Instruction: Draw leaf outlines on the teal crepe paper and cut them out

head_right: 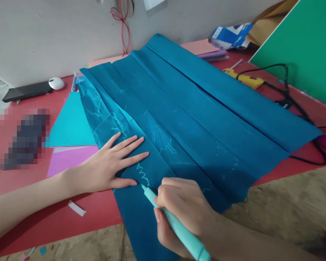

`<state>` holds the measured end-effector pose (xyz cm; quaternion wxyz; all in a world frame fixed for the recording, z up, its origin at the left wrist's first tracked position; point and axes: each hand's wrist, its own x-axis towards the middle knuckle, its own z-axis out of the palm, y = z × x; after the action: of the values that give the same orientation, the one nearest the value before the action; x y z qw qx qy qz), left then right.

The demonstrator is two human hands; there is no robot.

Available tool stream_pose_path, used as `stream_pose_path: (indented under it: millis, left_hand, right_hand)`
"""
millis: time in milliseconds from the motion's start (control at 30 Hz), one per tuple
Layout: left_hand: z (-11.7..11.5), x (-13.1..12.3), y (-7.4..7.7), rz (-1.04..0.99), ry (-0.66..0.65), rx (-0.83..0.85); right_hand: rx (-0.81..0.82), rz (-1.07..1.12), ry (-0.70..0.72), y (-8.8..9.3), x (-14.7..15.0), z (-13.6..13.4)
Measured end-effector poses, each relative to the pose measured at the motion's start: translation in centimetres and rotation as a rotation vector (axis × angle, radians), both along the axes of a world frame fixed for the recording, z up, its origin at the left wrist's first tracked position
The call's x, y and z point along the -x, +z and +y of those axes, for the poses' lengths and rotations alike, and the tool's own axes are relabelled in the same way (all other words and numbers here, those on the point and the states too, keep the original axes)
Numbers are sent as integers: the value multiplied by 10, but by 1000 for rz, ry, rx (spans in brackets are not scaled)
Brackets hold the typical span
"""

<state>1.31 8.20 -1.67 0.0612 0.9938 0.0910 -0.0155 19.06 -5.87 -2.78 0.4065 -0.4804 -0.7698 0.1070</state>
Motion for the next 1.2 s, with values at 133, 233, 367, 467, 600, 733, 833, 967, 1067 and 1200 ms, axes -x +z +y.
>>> stream_pose_path:
  millis: [133, 233, 367, 467, 600, 733, 833, 967, 1067, 1200]
  left_hand:
    - [0, 0, 0, 2, 0, 3]
    - [0, 0, 0, 5, 0, -2]
    - [0, 0, -1, 5, -2, 0]
    - [0, 0, -1, -3, -5, -2]
    - [0, 0, -2, -24, -7, -9]
    - [1, -1, -1, -28, -16, -17]
    - [1, -1, -1, -23, -21, -26]
    - [1, -2, 1, -15, -20, -32]
    - [1, -2, 1, -6, -18, -24]
    - [1, -3, 1, -3, -16, -17]
  right_hand:
    - [-13, 24, -6, 1, 1, 2]
    - [-10, 22, -4, 0, 1, 2]
    - [30, 19, 21, -1, 0, 2]
    - [0, 46, 14, 1, 1, 2]
    - [48, 41, -102, 6, 0, -6]
    - [125, 32, -159, 5, 4, -13]
    - [113, 128, -150, 0, 9, -11]
    - [79, 121, -126, -5, 13, -8]
    - [85, 107, -82, -6, 10, -8]
    - [81, 75, -80, -6, 9, -9]
